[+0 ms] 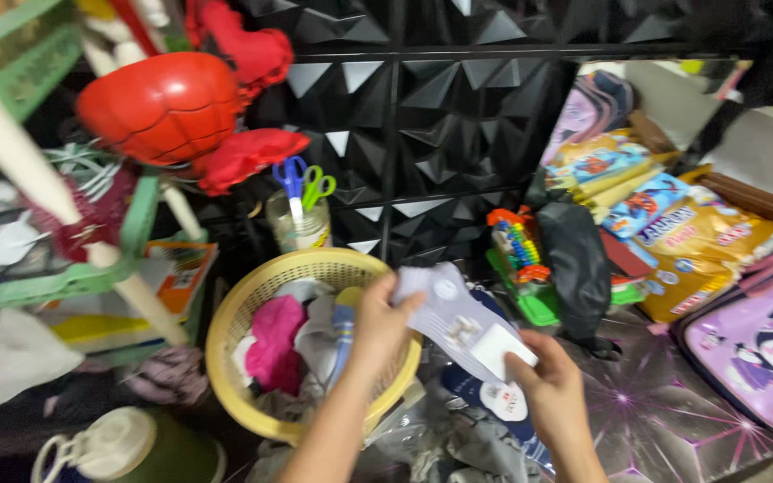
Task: The person unpacks various socks and small clothing items from plastic packaging and places them into a yellow laundry basket. They handle multiple items one by one, removing them from clear bags and adding them to the basket.
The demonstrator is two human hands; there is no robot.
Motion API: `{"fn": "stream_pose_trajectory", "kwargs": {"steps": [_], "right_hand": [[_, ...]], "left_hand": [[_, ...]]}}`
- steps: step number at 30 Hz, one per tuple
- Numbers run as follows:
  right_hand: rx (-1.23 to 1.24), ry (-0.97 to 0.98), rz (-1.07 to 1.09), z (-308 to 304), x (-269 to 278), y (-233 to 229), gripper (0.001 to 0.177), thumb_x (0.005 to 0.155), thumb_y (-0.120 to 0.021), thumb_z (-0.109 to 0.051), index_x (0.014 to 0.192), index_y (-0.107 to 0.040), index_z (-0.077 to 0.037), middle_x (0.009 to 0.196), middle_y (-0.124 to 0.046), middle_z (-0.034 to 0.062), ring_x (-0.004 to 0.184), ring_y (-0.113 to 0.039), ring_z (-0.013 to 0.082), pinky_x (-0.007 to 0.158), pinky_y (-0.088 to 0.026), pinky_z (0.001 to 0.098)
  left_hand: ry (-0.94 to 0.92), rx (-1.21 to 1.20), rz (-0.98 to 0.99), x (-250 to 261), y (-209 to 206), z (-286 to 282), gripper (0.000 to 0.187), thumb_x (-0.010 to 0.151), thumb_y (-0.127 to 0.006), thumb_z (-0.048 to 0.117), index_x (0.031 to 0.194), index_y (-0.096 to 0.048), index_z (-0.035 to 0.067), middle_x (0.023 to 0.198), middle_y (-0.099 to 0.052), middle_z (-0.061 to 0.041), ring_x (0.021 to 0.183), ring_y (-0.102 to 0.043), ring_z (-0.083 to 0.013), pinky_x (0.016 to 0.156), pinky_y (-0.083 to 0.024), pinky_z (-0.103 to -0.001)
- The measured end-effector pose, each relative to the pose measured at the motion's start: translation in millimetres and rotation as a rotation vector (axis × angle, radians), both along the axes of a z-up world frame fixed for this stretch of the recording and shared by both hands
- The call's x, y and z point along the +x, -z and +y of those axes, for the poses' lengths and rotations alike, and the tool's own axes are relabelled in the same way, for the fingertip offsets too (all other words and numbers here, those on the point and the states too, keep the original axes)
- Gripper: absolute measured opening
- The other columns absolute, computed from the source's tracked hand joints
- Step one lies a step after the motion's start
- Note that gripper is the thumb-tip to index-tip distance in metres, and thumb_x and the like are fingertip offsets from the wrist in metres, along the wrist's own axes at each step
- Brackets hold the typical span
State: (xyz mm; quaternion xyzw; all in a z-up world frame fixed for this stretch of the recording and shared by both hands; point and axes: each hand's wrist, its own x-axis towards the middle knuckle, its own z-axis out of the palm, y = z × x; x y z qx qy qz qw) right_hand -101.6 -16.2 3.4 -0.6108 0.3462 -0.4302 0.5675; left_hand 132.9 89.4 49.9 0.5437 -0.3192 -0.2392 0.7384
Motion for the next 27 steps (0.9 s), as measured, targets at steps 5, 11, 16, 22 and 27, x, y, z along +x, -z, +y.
{"fn": "stream_pose_trajectory", "kwargs": {"steps": [5,11,16,22,27], "right_hand": [[-0.366,-0.120,0.094,18,84,-65,0.042,0.085,-0.072,-0.001,0.126,-0.059,-0.002,0.103,-0.069,0.0039,0.079,-0.060,0.0098,0.070,-0.052,0.0262],[-0.323,-0.348,0.115,25,153,-111,0.029,0.092,-0.068,-0.001,0.120,-0.067,-0.002,0.094,-0.073,0.0048,0.085,-0.067,0.0101,0.077,-0.054,0.0259],[-0.349,-0.661,0.223,47,188,-129,0.027,0.094,-0.064,0.000,0.120,-0.069,-0.003,0.099,-0.075,0.0021,0.091,-0.068,0.0091,0.081,-0.055,0.0254],[-0.550,-0.631,-0.028,73,227,-173,0.030,0.093,-0.067,0.000,0.123,-0.067,-0.002,0.110,-0.071,0.0035,0.096,-0.066,0.0094,0.083,-0.055,0.0251],[-0.742,-0.392,-0.023,59,223,-166,0.026,0.088,-0.071,0.000,0.114,-0.070,-0.001,0.113,-0.067,0.0081,0.089,-0.064,0.0136,0.077,-0.054,0.0262]], "left_hand": [[-0.190,0.062,-0.493,88,-29,80,0.062,0.073,-0.082,0.006,0.130,-0.059,0.000,0.119,-0.069,-0.014,0.108,-0.065,-0.0218,0.090,-0.050,-0.034],[-0.031,0.553,-0.330,105,-37,136,0.063,0.072,-0.080,0.021,0.131,-0.067,0.005,0.125,-0.078,-0.014,0.113,-0.074,-0.0233,0.099,-0.054,-0.033],[-0.105,0.470,-0.567,100,-35,133,0.103,0.062,-0.098,0.024,0.149,-0.046,0.005,0.136,-0.059,-0.019,0.118,-0.058,-0.0267,0.096,-0.046,-0.038],[-0.006,0.213,-0.482,124,-56,105,0.044,0.080,-0.080,0.019,0.120,-0.072,0.003,0.101,-0.081,-0.014,0.090,-0.073,-0.0226,0.083,-0.057,-0.035],[-0.166,0.297,-0.473,147,-56,89,0.032,0.087,-0.073,0.015,0.116,-0.073,0.004,0.100,-0.080,-0.013,0.089,-0.076,-0.0200,0.081,-0.056,-0.034]]}}
